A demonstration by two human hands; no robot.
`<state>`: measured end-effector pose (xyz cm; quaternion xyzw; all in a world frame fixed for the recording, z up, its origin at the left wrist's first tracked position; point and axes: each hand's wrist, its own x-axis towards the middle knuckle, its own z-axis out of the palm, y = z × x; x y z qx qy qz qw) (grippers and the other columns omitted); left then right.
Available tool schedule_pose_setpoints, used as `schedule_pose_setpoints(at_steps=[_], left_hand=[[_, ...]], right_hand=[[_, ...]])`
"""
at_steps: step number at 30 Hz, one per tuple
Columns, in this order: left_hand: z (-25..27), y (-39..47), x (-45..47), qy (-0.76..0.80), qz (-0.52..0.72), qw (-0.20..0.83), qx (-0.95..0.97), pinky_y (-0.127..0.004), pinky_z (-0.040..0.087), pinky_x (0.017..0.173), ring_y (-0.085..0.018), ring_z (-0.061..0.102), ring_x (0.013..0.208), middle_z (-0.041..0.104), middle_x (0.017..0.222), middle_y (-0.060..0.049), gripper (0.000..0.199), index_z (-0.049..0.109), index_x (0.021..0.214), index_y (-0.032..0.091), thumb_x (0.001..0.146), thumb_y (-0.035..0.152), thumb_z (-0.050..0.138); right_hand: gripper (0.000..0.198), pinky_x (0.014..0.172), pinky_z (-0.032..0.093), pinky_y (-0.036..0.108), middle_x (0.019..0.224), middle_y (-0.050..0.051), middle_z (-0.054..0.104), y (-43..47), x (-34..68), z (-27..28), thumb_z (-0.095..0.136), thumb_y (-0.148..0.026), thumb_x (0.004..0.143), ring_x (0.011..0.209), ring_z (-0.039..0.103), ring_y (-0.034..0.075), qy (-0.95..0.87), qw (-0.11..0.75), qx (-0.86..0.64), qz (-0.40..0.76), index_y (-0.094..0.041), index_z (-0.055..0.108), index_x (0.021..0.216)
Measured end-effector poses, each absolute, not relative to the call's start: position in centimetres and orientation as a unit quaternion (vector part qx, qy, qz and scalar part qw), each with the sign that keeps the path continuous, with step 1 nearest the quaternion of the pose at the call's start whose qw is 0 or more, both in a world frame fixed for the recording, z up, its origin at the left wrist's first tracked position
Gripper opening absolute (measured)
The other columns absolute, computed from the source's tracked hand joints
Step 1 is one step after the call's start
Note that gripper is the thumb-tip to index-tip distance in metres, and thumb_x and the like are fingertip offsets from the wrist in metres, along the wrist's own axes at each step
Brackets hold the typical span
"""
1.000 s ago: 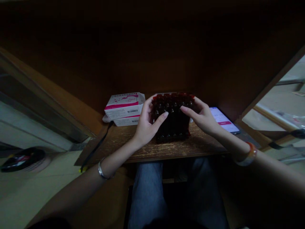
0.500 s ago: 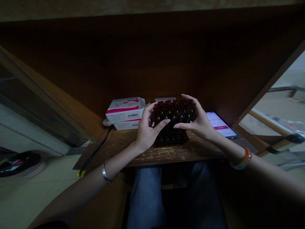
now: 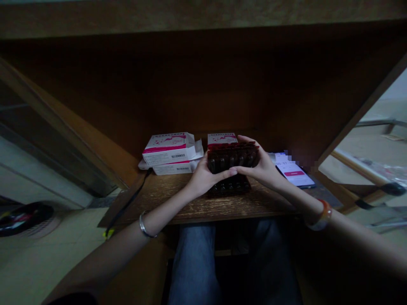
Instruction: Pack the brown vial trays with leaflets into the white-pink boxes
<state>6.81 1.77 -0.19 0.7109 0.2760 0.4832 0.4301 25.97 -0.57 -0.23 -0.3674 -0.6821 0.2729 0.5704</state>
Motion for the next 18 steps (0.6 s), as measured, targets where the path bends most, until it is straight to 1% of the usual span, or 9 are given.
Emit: schedule_pose_setpoints(at_steps=[3,6,9,11,14,16,18], left_hand=[[0.0,1.2,6.9,0.301,0.49,0.443,0.688,-0.045,0.05,0.105,-0.029,0.066,0.114,0.071,0.121,-0.012,0.062,0.061,0.11,0.016,0.063,0.045,0.089],[0.1,1.0,6.6,0.309,0.488,0.44,0.688,-0.044,0.051,0.104,-0.028,0.067,0.114,0.072,0.12,-0.012,0.061,0.062,0.11,0.016,0.061,0.042,0.089],[0.1,1.4,6.4,0.31,0.462,0.458,0.693,-0.043,0.053,0.101,-0.028,0.068,0.112,0.072,0.12,-0.012,0.063,0.061,0.112,0.016,0.061,0.042,0.089],[0.0,1.7,6.3,0.32,0.451,0.46,0.695,-0.042,0.054,0.099,-0.027,0.069,0.108,0.074,0.116,-0.011,0.064,0.062,0.111,0.016,0.061,0.045,0.089],[-0.3,1.9,6.2,0.339,0.454,0.451,0.689,-0.042,0.057,0.093,-0.028,0.071,0.101,0.076,0.106,-0.01,0.057,0.065,0.103,0.016,0.063,0.051,0.086],[-0.4,1.8,6.3,0.346,0.47,0.446,0.678,-0.041,0.058,0.089,-0.028,0.072,0.098,0.077,0.105,-0.011,0.053,0.066,0.1,0.017,0.066,0.052,0.084],[-0.6,1.7,6.3,0.349,0.493,0.437,0.667,-0.041,0.059,0.087,-0.028,0.072,0.097,0.077,0.104,-0.01,0.05,0.066,0.1,0.018,0.068,0.052,0.083]], right_hand=[[0.075,0.111,0.045,0.05,0.131,0.011,0.063,-0.8,25.9,-0.1,0.087,-0.046,0.067,0.123,0.06,0.029,-0.677,0.573,-0.358,0.291,-0.023,0.052,0.129],[0.068,0.11,0.047,0.05,0.125,0.01,0.066,-0.8,25.6,-0.1,0.088,-0.042,0.065,0.119,0.063,0.029,-0.662,0.581,-0.356,0.312,-0.022,0.056,0.121],[0.064,0.108,0.048,0.052,0.119,0.011,0.07,-0.8,25.3,-0.4,0.089,-0.044,0.063,0.114,0.066,0.03,-0.631,0.58,-0.383,0.346,-0.02,0.058,0.114],[0.07,0.108,0.047,0.054,0.12,0.013,0.069,-0.8,25.1,-0.6,0.09,-0.044,0.059,0.115,0.066,0.031,-0.622,0.567,-0.403,0.359,-0.019,0.057,0.116],[0.081,0.111,0.046,0.052,0.128,0.013,0.066,-0.8,25.3,-0.5,0.093,-0.038,0.055,0.122,0.062,0.031,-0.649,0.539,-0.405,0.353,-0.02,0.054,0.123],[0.079,0.107,0.05,0.05,0.128,0.011,0.066,-0.9,26.0,0.3,0.092,-0.038,0.058,0.121,0.062,0.03,-0.683,0.505,-0.393,0.352,-0.021,0.054,0.126],[0.072,0.098,0.056,0.048,0.123,0.009,0.069,-1.0,27.4,1.6,0.086,-0.042,0.067,0.113,0.066,0.029,-0.73,0.441,-0.381,0.357,-0.022,0.056,0.13]])
